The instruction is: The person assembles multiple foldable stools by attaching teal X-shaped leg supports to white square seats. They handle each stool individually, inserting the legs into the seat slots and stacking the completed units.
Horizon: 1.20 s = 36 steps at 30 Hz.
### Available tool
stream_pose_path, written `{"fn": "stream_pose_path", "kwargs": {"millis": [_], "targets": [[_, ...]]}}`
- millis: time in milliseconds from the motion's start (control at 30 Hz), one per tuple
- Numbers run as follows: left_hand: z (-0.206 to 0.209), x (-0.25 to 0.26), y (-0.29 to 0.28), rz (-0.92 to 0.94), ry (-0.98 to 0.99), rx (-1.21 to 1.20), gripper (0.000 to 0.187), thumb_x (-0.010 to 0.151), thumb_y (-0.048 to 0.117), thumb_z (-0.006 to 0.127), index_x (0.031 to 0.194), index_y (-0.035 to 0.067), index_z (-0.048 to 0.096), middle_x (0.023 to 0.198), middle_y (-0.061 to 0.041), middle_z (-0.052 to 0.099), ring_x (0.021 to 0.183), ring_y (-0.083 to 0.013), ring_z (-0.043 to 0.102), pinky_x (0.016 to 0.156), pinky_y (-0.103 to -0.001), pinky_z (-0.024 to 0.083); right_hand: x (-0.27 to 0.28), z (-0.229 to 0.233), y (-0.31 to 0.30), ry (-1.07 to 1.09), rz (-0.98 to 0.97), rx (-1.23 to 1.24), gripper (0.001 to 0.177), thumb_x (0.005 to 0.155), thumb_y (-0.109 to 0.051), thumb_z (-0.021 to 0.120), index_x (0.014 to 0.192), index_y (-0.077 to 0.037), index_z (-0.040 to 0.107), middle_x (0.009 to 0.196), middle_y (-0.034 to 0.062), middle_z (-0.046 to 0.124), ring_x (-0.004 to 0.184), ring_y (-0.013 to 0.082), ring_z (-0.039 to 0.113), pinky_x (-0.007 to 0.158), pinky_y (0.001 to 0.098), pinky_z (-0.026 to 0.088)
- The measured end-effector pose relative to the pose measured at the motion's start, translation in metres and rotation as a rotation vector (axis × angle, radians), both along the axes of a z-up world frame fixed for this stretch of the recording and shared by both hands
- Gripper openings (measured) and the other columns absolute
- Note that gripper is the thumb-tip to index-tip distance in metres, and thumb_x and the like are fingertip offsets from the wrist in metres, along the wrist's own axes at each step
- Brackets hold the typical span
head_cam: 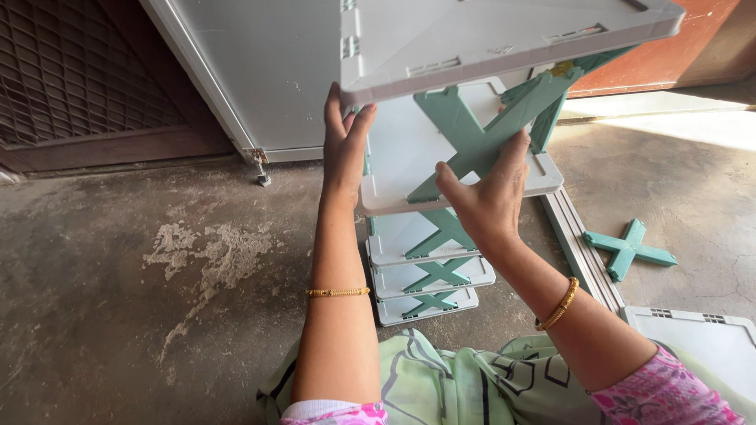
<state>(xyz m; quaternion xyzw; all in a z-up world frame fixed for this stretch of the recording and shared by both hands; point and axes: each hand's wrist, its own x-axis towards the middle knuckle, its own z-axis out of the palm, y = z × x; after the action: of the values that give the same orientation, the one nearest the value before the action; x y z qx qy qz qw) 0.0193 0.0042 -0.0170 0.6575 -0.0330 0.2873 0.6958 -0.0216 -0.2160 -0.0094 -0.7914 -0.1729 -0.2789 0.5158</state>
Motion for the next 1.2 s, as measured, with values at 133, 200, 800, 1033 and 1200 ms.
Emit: {"fn": "stream_pose_path", "kwargs": {"millis": [133,200,800,1033,1200], "targets": [[-0.001,-0.002,0.008,0.013,-0.064,-0.045,0.101,0.094,0.060,0.064,0.167,0.010,0.017,0.170,-0.019,0.024,0.159,-0.0355,0.028,0.128,-0.048,0.028,0.012,-0.012,-0.007,-0.119,0.136,0.124,0.082,0.087,-0.025,0.085,0.146,-0.002,0.034,0.133,0.0156,0.049,0.124,0.0276,0.056,0.106,0.0408,0.052],[0.001,-0.009,0.010,0.046,-0.095,0.092,0.110,0.086,0.067,0.066,0.166,0.011,0.018,0.172,-0.020,0.020,0.160,-0.0355,0.020,0.125,-0.051,0.024,0.024,-0.019,-0.017,-0.193,0.207,0.193,0.076,0.092,-0.031,0.085,0.144,-0.003,0.037,0.134,0.0134,0.050,0.128,0.0258,0.055,0.110,0.0408,0.052],[0.016,-0.035,-0.060,-0.143,-0.349,-0.234,0.041,0.094,0.041,0.081,0.109,0.006,0.066,0.094,-0.002,0.070,0.086,-0.0131,0.068,0.083,-0.030,0.055,0.184,-0.064,-0.102,-0.453,0.055,0.315,0.049,0.118,-0.040,0.041,0.143,0.002,0.045,0.125,0.0084,0.052,0.116,0.0156,0.057,0.099,0.0319,0.056],[0.022,-0.044,-0.090,0.007,-0.419,-0.312,0.020,0.095,0.026,0.080,0.103,0.010,0.071,0.089,-0.001,0.075,0.080,-0.0122,0.073,0.079,-0.028,0.058,0.134,-0.008,-0.084,-0.335,-0.052,0.548,0.041,0.112,-0.047,0.050,0.122,-0.008,0.057,0.099,0.0033,0.057,0.093,0.0117,0.062,0.078,0.0302,0.056],[0.027,-0.045,-0.130,0.050,-0.411,-0.372,0.018,0.094,0.021,0.080,0.103,0.008,0.072,0.092,-0.002,0.075,0.081,-0.0115,0.073,0.076,-0.027,0.058,0.070,0.020,-0.072,-0.292,0.125,0.815,0.063,0.110,-0.066,0.046,0.114,-0.005,0.056,0.094,0.0037,0.056,0.088,0.0159,0.057,0.079,0.0339,0.054]]}}
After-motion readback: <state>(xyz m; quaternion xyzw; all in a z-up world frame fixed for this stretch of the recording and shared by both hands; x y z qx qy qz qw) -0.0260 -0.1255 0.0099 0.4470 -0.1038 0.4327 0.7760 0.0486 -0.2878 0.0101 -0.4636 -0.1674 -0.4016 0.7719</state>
